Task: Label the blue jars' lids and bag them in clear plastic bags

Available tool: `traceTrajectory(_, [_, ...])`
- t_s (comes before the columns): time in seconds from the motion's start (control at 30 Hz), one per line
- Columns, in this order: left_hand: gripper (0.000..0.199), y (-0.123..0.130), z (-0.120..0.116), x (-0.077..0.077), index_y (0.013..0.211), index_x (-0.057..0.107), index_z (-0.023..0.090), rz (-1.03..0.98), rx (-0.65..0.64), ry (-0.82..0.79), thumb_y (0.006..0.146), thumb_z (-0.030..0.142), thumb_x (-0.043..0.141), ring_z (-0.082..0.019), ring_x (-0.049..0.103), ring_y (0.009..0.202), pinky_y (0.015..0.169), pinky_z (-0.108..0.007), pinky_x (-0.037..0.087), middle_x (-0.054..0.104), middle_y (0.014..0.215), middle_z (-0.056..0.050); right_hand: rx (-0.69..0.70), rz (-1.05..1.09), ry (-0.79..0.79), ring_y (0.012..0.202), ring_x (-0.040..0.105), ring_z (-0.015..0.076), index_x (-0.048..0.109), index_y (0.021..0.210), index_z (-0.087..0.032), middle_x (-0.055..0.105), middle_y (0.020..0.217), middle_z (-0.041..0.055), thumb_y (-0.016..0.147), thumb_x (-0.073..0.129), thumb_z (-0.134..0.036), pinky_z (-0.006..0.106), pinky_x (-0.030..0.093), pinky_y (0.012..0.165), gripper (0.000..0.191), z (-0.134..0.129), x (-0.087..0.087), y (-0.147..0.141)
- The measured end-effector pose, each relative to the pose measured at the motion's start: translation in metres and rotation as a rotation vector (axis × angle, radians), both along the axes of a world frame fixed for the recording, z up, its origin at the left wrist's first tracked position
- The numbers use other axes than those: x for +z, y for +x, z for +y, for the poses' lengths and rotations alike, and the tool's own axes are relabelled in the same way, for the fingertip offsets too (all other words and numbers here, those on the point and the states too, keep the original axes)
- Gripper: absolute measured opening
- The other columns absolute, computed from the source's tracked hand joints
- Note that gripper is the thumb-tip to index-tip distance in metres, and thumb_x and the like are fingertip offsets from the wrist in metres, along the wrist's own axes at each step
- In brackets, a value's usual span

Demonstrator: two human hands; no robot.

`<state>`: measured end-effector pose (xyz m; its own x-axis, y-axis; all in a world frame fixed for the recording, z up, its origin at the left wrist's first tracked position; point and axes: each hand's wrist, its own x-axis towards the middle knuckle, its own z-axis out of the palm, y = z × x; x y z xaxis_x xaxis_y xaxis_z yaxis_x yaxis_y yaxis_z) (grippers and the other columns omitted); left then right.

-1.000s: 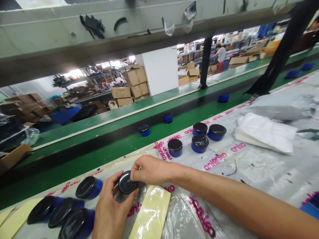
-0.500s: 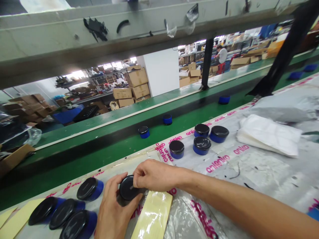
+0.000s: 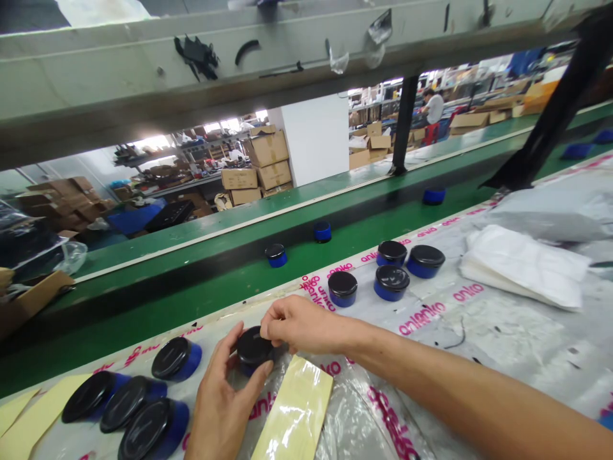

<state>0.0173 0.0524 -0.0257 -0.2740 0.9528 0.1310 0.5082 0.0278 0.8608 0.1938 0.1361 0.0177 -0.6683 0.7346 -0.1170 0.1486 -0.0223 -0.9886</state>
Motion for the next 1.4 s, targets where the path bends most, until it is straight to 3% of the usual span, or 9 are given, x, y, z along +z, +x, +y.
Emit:
traceTrajectory(0.17, [0.052,0.008,-0.001,0.001,0.115,0.061,0.023,0.109,0.028,0.011,0.066,0.033,0.077,-0.031,0.065,0.108,0.094,-0.046,0.051,0.066,0.115,-0.008,0.001,0.0,-0.063,0.067,0.055,0.0118,0.062,0.077,-0.016,0.062,0.078,0.0013,0.075,0.056,-0.019,0.021,0.044,0.057,0.007,-0.002,0.002,-0.001])
traceTrajectory(0.23, [0.059,0.008,-0.003,-0.003,0.12,0.057,0.024,0.086,0.038,-0.058,0.065,0.034,0.076,-0.032,0.066,0.105,0.092,-0.047,0.05,0.068,0.113,-0.008,0.012,0.013,-0.075,0.067,0.056,0.012,0.062,0.077,-0.016,0.062,0.077,0.0014,0.075,0.055,-0.018,0.022,0.045,0.059,0.009,-0.002,0.002,-0.001])
traceTrajectory(0.4, [0.068,0.0,-0.003,-0.01,0.138,0.052,0.028,-0.018,-0.089,-0.062,0.071,0.033,0.064,-0.031,0.058,0.126,0.106,-0.048,0.041,0.065,0.134,-0.008,-0.026,0.042,-0.062,0.072,0.057,0.0128,0.062,0.076,-0.016,0.064,0.084,0.0027,0.074,0.054,-0.017,0.023,0.048,0.063,0.009,0.0,0.002,-0.001])
traceTrajectory(0.6, [0.048,0.004,0.0,0.006,0.105,0.062,0.024,0.088,0.018,-0.001,0.059,0.03,0.076,-0.028,0.064,0.098,0.085,-0.04,0.048,0.068,0.106,-0.004,-0.007,-0.019,0.031,0.065,0.051,0.0112,0.065,0.077,-0.015,0.059,0.073,-0.0005,0.075,0.054,-0.019,0.021,0.04,0.056,0.011,-0.004,-0.003,-0.001])
traceTrajectory(0.7, [0.046,0.009,-0.003,0.009,0.107,0.061,0.026,0.125,0.046,0.007,0.064,0.035,0.076,-0.028,0.063,0.097,0.084,-0.039,0.046,0.067,0.106,-0.002,0.008,-0.059,0.103,0.063,0.047,0.0105,0.065,0.078,-0.016,0.055,0.067,-0.0024,0.077,0.055,-0.021,0.021,0.035,0.053,0.011,-0.008,-0.007,-0.002])
traceTrajectory(0.97, [0.049,0.007,-0.004,0.005,0.113,0.058,0.027,0.153,0.017,0.02,0.073,0.05,0.075,-0.027,0.062,0.103,0.086,-0.039,0.048,0.063,0.114,-0.004,0.053,-0.113,0.228,0.066,0.05,0.0122,0.062,0.074,-0.017,0.056,0.068,-0.0025,0.075,0.054,-0.019,0.022,0.037,0.058,0.008,-0.01,-0.009,-0.008])
traceTrajectory(1.4, [0.042,0.016,-0.009,0.014,0.112,0.056,0.029,0.177,0.04,0.029,0.078,0.048,0.071,-0.024,0.061,0.101,0.085,-0.037,0.046,0.061,0.114,-0.001,-0.013,-0.185,0.298,0.071,0.055,0.0134,0.062,0.074,-0.017,0.061,0.073,-0.0006,0.076,0.054,-0.017,0.021,0.036,0.059,0.008,-0.017,-0.003,-0.013])
